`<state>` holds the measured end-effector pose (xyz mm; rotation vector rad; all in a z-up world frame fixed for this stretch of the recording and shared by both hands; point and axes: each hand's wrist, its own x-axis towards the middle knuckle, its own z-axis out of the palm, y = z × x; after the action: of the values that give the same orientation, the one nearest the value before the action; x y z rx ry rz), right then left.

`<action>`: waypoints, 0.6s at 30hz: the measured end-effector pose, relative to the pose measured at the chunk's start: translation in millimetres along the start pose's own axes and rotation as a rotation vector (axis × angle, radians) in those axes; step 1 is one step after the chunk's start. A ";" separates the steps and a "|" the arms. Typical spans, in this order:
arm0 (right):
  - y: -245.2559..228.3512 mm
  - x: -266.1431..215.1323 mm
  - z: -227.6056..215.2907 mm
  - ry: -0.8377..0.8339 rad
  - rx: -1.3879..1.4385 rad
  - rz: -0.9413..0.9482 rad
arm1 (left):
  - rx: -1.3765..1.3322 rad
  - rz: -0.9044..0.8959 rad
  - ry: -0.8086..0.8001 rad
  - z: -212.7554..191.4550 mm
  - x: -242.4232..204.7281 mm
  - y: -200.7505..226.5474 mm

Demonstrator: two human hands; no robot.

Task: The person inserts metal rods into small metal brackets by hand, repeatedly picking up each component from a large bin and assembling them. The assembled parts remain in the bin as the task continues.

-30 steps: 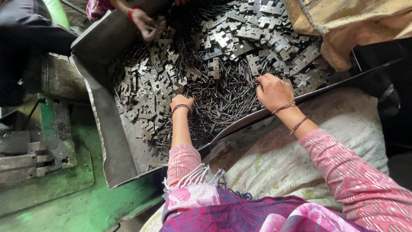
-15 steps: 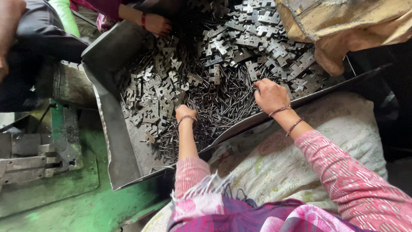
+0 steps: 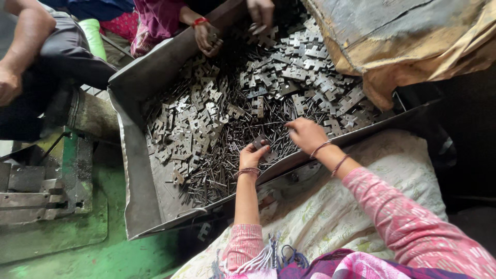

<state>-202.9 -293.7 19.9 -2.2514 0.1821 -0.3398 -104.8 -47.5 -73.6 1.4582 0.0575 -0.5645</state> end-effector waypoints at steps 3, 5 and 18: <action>-21.7 9.3 32.9 -0.028 0.132 -0.019 | 0.082 -0.009 -0.028 1.4 3.2 -3.0; -33.9 12.0 53.8 -0.116 0.181 0.117 | 0.126 0.037 -0.062 1.7 -1.0 -5.6; -47.1 31.0 98.0 -0.059 -0.024 -0.018 | 0.067 0.073 0.141 12.5 -2.1 -3.7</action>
<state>-142.8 -199.8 1.1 -2.2846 0.1357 -0.2816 -111.8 -58.7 -74.5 1.5573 0.0966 -0.4065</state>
